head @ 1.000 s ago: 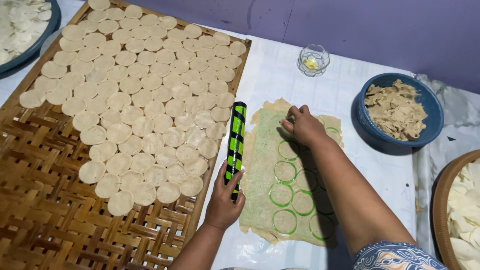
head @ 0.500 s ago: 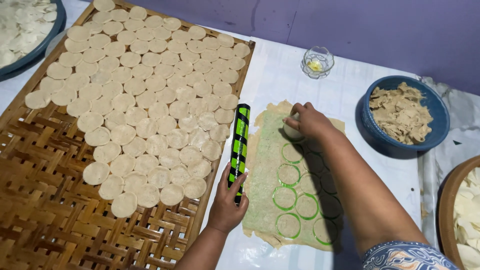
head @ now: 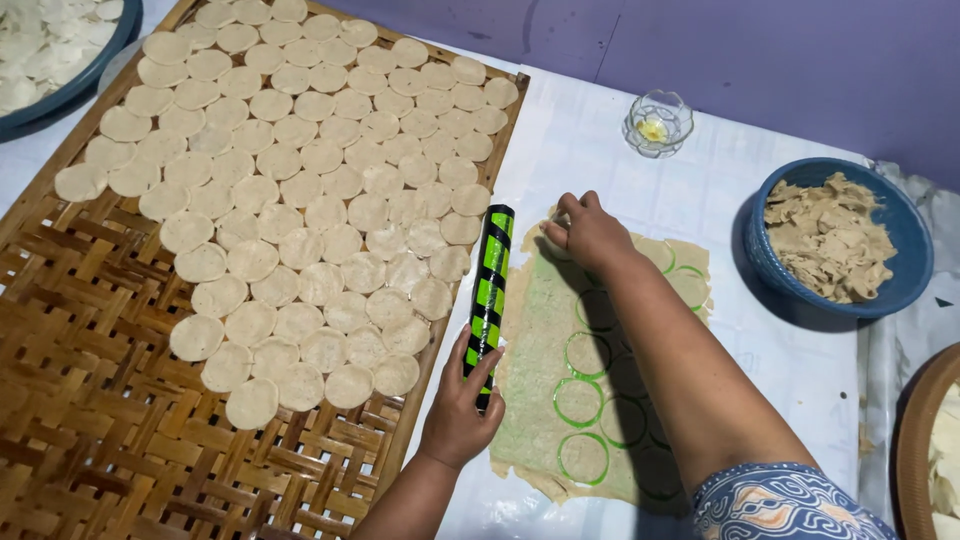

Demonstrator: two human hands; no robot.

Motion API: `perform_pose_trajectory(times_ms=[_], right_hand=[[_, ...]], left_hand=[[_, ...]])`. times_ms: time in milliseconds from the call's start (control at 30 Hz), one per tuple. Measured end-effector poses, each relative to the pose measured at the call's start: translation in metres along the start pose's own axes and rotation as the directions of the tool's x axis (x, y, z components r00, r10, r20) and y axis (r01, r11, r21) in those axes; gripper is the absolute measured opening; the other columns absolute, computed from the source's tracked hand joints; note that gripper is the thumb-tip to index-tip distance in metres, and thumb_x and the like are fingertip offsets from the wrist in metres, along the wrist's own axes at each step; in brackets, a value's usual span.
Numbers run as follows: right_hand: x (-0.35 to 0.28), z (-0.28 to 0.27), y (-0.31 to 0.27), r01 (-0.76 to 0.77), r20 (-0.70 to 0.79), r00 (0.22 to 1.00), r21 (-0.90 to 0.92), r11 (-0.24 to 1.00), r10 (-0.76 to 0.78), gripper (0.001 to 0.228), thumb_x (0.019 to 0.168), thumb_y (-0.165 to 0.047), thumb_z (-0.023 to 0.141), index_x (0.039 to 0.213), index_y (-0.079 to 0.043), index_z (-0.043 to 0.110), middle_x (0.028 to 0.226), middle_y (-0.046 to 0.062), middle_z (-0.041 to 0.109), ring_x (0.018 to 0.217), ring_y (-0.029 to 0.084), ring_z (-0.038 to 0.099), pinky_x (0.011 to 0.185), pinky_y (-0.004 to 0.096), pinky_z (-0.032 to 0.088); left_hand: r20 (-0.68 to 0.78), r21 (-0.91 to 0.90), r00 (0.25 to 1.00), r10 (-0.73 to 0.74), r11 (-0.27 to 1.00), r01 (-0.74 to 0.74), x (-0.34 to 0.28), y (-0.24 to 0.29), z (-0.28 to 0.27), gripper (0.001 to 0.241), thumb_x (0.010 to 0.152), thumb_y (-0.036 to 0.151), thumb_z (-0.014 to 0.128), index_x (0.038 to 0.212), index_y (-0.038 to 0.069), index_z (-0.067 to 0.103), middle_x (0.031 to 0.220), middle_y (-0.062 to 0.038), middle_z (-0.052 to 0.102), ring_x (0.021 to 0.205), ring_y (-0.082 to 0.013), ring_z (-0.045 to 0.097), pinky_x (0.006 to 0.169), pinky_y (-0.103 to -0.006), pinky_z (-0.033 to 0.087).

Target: Cutting circular wrappers from a sheet of dough and placing them on a drying tray.

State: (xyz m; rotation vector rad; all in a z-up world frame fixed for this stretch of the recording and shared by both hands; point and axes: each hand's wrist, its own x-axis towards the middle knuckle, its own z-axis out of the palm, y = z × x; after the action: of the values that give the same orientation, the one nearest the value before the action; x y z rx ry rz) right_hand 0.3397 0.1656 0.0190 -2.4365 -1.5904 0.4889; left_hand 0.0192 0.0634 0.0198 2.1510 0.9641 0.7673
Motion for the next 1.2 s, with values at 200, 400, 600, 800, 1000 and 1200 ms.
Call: perform_pose_trajectory(times_ms=[200, 400, 600, 800, 1000, 1200], right_hand=[[-0.008, -0.004, -0.003, -0.006, -0.006, 1.000, -0.002, 1.000, 0.006, 0.048, 0.098, -0.055, 0.057, 0.128, -0.018, 0.057, 0.124, 0.013, 0.053, 0.092, 0.039, 0.067, 0.080, 0.052, 0.054], [0.000, -0.005, 0.018, 0.097, 0.066, 0.992, 0.120, 0.988, -0.106, 0.047, 0.098, -0.051, 0.062, 0.127, -0.014, 0.057, 0.121, 0.013, 0.053, 0.095, 0.035, 0.067, 0.089, 0.048, 0.051], [-0.040, -0.023, 0.003, 0.064, 0.058, 0.995, 0.195, 0.979, -0.077, 0.050, 0.097, -0.051, 0.060, 0.130, -0.014, 0.058, 0.126, 0.014, 0.057, 0.108, 0.037, 0.063, 0.092, 0.051, 0.050], [-0.065, 0.003, -0.004, 0.069, 0.117, 0.990, 0.121, 0.990, -0.084, 0.041, 0.095, -0.053, 0.063, 0.121, -0.021, 0.059, 0.121, 0.007, 0.054, 0.100, 0.033, 0.066, 0.087, 0.048, 0.051], [-0.060, 0.016, -0.010, 0.031, 0.132, 0.990, 0.075, 0.997, -0.041, 0.045, 0.100, -0.064, 0.051, 0.120, -0.023, 0.047, 0.128, 0.014, 0.046, 0.094, 0.055, 0.068, 0.088, 0.062, 0.057], [-0.059, 0.012, -0.008, 0.081, 0.133, 0.986, 0.140, 0.987, -0.100, 0.040, 0.103, -0.059, 0.050, 0.119, -0.022, 0.047, 0.125, 0.017, 0.046, 0.092, 0.059, 0.066, 0.085, 0.066, 0.056]], left_hand=[[0.022, 0.034, 0.999, -0.026, 0.999, 0.025, -0.002, -0.002, 0.002, 0.057, 0.080, 0.006, 0.067, 0.135, 0.016, 0.063, 0.161, -0.019, 0.031, 0.144, -0.0352, 0.044, 0.099, -0.0385, 0.053], [-0.007, 0.007, 1.000, -0.002, 1.000, 0.002, -0.003, -0.003, 0.003, 0.057, 0.080, 0.006, 0.067, 0.136, 0.015, 0.063, 0.161, -0.020, 0.032, 0.144, -0.0365, 0.044, 0.102, -0.0391, 0.051], [-0.012, -0.021, 1.000, -0.002, 1.000, 0.002, -0.003, -0.002, 0.002, 0.059, 0.079, 0.004, 0.066, 0.137, 0.016, 0.063, 0.161, -0.018, 0.032, 0.144, -0.0350, 0.044, 0.104, -0.0383, 0.050], [-0.016, -0.009, 1.000, 0.001, 1.000, -0.001, -0.003, -0.001, 0.001, 0.058, 0.078, 0.005, 0.066, 0.136, 0.016, 0.063, 0.160, -0.021, 0.033, 0.142, -0.0383, 0.045, 0.103, -0.0408, 0.050], [-0.102, -0.021, 0.988, 0.113, 0.993, -0.116, -0.007, -0.020, 0.017, 0.060, 0.081, 0.007, 0.063, 0.140, 0.019, 0.061, 0.160, -0.022, 0.032, 0.144, -0.0418, 0.040, 0.117, -0.0477, 0.039], [-0.103, -0.023, 0.988, 0.119, 0.992, -0.122, -0.008, -0.022, 0.018, 0.060, 0.081, 0.007, 0.062, 0.139, 0.018, 0.061, 0.159, -0.024, 0.032, 0.143, -0.0432, 0.040, 0.117, -0.0493, 0.039]])
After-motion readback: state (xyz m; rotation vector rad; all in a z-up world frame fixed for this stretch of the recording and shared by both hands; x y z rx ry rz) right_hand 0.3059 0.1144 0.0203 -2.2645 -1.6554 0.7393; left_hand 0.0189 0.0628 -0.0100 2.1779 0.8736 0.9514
